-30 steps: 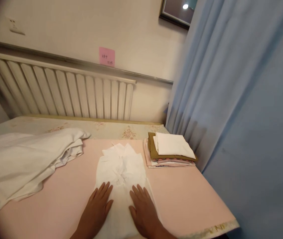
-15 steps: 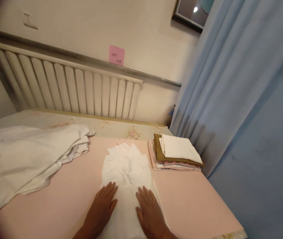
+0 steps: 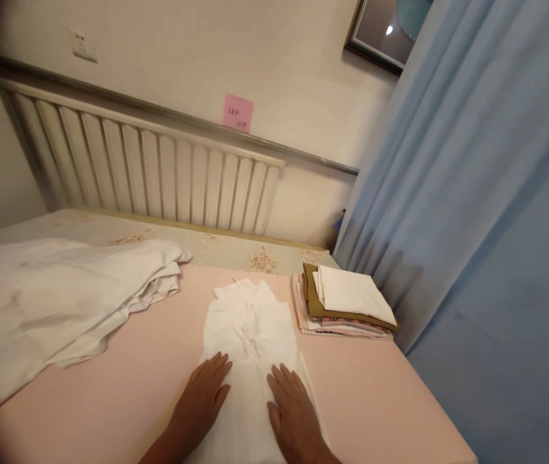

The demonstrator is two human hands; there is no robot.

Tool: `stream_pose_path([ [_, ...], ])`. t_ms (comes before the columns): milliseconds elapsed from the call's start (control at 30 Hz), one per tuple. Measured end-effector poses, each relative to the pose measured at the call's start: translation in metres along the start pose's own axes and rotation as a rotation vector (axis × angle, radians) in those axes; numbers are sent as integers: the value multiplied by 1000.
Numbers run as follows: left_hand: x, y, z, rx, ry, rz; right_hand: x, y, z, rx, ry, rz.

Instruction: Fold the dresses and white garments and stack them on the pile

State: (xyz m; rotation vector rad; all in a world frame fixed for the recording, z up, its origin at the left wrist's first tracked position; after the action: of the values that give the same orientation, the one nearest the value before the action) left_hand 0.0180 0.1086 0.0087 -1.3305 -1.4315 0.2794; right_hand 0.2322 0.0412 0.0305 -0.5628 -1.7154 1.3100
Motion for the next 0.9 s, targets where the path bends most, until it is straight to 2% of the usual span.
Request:
stream_pose_path([
  [500, 1, -1, -2, 36, 15, -23, 0, -4, 0, 20, 10, -27],
  [900, 1, -1, -2, 6, -11, 13, 0, -2, 0, 3, 10, -15],
])
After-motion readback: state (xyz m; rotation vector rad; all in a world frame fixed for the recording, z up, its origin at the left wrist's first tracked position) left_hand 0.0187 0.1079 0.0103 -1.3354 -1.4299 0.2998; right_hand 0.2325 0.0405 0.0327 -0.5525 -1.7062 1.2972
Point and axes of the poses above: each hand's wrist, its own x-axis towards the middle knuckle, its own y-axis out of the palm, z = x × y, the point moved 6 cm from there along x, towards the middle knuckle, and after that the axes turned 11 degrees about -y, right-handed, at the moved point
